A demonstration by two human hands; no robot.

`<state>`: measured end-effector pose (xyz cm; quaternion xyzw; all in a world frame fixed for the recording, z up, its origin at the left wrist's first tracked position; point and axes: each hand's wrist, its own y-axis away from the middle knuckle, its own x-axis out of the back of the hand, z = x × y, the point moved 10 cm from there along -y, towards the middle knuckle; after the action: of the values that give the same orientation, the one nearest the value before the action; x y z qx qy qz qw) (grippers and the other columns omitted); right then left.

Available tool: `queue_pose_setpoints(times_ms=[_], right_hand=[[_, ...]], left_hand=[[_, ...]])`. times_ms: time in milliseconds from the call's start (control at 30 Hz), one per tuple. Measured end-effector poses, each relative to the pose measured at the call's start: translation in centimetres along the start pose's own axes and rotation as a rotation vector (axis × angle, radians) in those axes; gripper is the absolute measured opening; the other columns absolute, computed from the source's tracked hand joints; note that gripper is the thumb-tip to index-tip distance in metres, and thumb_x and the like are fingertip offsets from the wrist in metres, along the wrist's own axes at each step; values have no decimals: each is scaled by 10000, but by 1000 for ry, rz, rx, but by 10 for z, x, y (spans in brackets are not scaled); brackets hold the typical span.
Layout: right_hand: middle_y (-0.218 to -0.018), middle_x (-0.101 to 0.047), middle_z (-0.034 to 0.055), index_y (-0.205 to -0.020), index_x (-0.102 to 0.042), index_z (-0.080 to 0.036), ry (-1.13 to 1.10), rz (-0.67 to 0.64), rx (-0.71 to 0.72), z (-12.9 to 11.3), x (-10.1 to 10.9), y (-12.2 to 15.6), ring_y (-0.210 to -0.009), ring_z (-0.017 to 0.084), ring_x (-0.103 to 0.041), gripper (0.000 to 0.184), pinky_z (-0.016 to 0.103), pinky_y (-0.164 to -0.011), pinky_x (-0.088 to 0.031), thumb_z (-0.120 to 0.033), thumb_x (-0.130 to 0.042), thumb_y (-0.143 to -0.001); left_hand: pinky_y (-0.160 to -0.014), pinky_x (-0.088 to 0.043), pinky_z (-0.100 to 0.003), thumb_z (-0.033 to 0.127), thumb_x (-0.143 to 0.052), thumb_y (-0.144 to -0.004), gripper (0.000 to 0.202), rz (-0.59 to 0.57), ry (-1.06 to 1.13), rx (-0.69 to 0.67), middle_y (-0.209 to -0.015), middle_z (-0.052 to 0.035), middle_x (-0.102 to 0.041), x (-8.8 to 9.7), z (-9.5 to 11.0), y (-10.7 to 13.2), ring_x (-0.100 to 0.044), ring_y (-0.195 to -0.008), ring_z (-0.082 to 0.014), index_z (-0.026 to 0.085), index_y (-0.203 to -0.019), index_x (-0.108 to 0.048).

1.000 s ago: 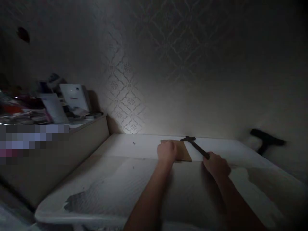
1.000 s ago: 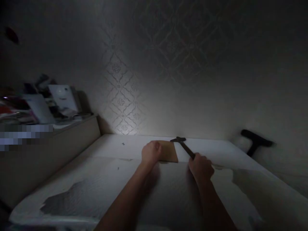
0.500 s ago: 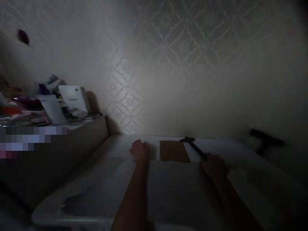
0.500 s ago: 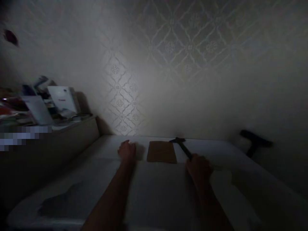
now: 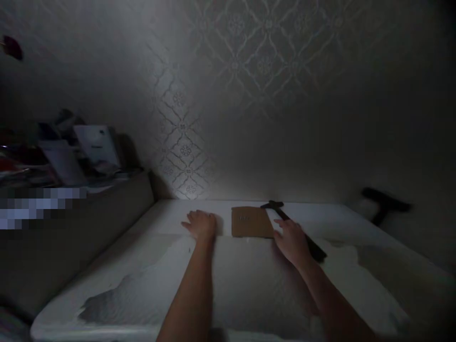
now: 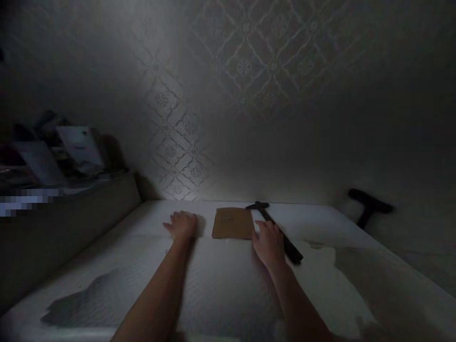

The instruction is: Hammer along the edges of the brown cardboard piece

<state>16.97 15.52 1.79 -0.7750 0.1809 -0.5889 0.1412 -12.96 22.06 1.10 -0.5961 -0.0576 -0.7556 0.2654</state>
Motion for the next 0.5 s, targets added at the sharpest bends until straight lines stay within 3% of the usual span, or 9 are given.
queue_pose_setpoints(times_ms=[167, 367, 500], right_hand=[[-1085, -636, 128, -1135, -620, -164, -4, -62, 27, -3, -6, -2, -1049, 253, -546, 333, 364, -912, -406, -230, -430, -870], [-1180, -611, 133, -1188, -599, -151, -76, -85, 155, -18, -19, -1, -1136, 258, -523, 378, 376, -970, -400, -304, -434, -885], [-1320, -544, 148, -1283, -535, -132, -165, -131, 244, -32, -30, 5, -1244, 251, -464, 457, 401, -1035, -367, -351, -429, -897]], left_hand=[[-1047, -285, -479, 262, -417, -872, 396, 8, 9, -80, -1161, -259, -599, 5, 8, 0, -498, -1197, -325, 40, -1130, -619], [-1001, -359, -397, 78, -427, -828, 325, -104, 27, -194, -1042, -179, -678, -4, 23, 0, -620, -1042, -253, 123, -1046, -663], [-909, -425, -351, 68, -399, -850, 327, -116, 43, -212, -1032, -194, -681, -1, 25, 2, -630, -1021, -266, 88, -1043, -662]])
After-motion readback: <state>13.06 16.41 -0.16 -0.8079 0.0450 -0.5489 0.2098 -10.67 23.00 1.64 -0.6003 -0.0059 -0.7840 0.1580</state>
